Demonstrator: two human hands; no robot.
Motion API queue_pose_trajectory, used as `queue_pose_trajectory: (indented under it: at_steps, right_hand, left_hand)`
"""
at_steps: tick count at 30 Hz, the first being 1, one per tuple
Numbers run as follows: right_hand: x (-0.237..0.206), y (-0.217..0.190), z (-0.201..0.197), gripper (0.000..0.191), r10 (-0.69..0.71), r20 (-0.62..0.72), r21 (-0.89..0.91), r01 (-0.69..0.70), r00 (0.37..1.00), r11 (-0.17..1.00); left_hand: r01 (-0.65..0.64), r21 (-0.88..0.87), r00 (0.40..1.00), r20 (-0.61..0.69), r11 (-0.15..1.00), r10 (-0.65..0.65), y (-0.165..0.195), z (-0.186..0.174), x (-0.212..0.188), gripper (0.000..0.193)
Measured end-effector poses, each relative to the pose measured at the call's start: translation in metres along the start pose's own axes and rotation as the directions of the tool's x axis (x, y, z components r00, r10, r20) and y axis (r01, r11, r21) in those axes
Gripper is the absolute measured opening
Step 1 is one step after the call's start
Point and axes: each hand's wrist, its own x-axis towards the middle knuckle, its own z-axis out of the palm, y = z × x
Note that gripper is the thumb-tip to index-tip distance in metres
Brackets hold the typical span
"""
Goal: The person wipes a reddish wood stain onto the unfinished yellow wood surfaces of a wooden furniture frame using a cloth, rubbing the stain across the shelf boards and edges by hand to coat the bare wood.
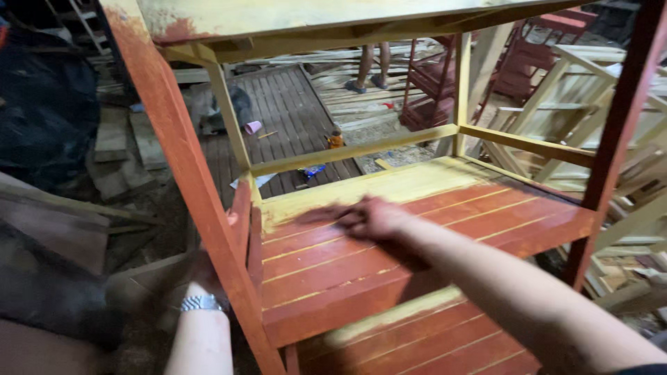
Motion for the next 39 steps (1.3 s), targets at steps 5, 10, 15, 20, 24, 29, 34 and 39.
queue_pose_trajectory:
  at_steps: [5, 10, 15, 20, 24, 29, 34, 39]
  right_hand:
    - [-0.104, -0.003, -0.052, 0.065, 0.417, -0.097, -0.164, -0.427, 0.904, 0.889]
    - [-0.156, -0.117, -0.043, 0.077, 0.496, -0.116, -0.135, -0.508, 0.860, 0.850]
    - [-0.211, -0.287, -0.034, 0.063, 0.278, 0.132, -0.184, -0.253, 0.951, 0.950]
    - [-0.240, -0.314, -0.066, 0.064, -0.025, 0.076, -0.075, 0.031, 0.997, 0.997]
    - [-0.250, -0.229, -0.109, 0.062, -0.120, 0.025, 0.052, 0.118, 0.993, 0.992]
    - [-0.237, -0.042, -0.119, 0.055, -0.009, -0.101, 0.112, 0.020, 0.995, 0.993]
    - [-0.129, 0.130, -0.077, 0.059, 0.367, -0.163, -0.138, -0.390, 0.916, 0.910]
    - [-0.082, 0.142, -0.065, 0.065, 0.543, -0.187, -0.216, -0.574, 0.818, 0.790]
  left_hand:
    - [-0.046, -0.022, 0.998, -0.038, 0.999, 0.045, 0.034, 0.005, -0.099, 0.049]
    - [-0.160, 0.003, 0.983, -0.089, 0.987, 0.159, 0.060, 0.019, -0.214, 0.050]
    - [-0.323, 0.108, 0.945, -0.010, 0.940, 0.326, 0.076, 0.078, -0.320, 0.057]
    - [-0.559, 0.177, 0.824, 0.007, 0.810, 0.567, 0.084, 0.188, -0.362, 0.048]
    - [-0.701, 0.704, 0.162, 0.313, -0.115, 0.936, 0.076, 0.269, -0.396, 0.035]
    - [-0.757, 0.625, 0.226, 0.521, -0.188, 0.823, 0.013, 0.291, -0.347, 0.018]
    - [-0.585, 0.809, 0.730, 0.557, -0.059, 0.397, -0.048, 0.220, -0.151, 0.033]
    - [-0.336, 0.895, 0.939, 0.341, -0.292, -0.035, -0.073, 0.178, -0.054, 0.055]
